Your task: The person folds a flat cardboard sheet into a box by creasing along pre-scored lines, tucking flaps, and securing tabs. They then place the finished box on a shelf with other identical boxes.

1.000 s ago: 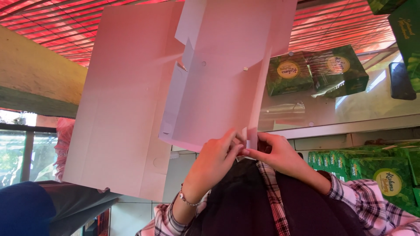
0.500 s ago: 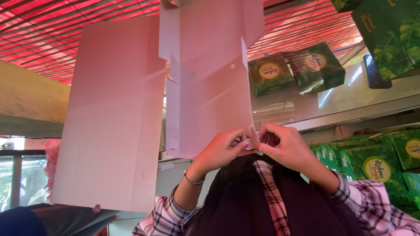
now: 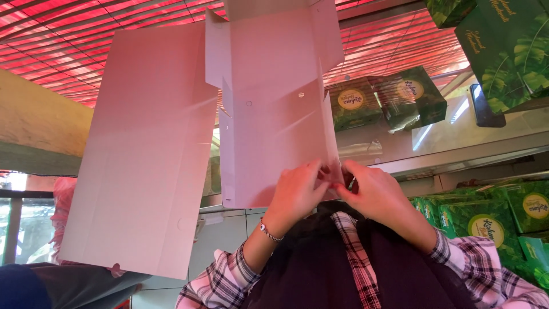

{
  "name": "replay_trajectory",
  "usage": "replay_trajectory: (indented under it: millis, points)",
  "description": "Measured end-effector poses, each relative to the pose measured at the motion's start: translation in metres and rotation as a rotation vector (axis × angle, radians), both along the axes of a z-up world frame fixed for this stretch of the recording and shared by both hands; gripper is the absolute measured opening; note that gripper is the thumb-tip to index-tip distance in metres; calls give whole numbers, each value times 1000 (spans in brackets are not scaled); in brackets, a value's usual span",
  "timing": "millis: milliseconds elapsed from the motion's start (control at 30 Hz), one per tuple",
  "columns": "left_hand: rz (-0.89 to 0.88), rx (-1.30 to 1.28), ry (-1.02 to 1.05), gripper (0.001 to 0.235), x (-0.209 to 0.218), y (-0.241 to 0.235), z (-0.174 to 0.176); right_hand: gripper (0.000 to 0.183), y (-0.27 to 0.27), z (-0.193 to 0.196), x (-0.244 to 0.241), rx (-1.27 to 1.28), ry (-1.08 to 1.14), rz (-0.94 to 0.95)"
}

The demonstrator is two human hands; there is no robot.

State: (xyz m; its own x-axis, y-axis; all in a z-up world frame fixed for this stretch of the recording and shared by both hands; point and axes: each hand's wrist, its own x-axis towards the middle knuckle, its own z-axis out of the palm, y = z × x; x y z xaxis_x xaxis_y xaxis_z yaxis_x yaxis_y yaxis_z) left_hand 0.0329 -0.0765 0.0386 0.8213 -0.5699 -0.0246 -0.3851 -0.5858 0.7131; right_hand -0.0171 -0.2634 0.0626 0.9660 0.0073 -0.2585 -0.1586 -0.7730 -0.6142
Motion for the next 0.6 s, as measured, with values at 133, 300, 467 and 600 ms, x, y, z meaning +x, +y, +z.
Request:
replay_trajectory:
  millis: [133, 300, 467, 600]
  points:
    - [183, 121, -236, 28, 11, 25, 34, 35, -27, 1, 9, -66, -18, 30]
    - [691, 218, -628, 29, 30, 70, 52, 23, -87, 12, 27, -436, -81, -155]
    - [581, -224, -142, 37, 62, 65, -33, 32, -97, 59, 50, -746, -617, -154]
    - [441, -562, 166, 50, 74, 23, -77, 20, -75, 74, 79, -404, -742, 77]
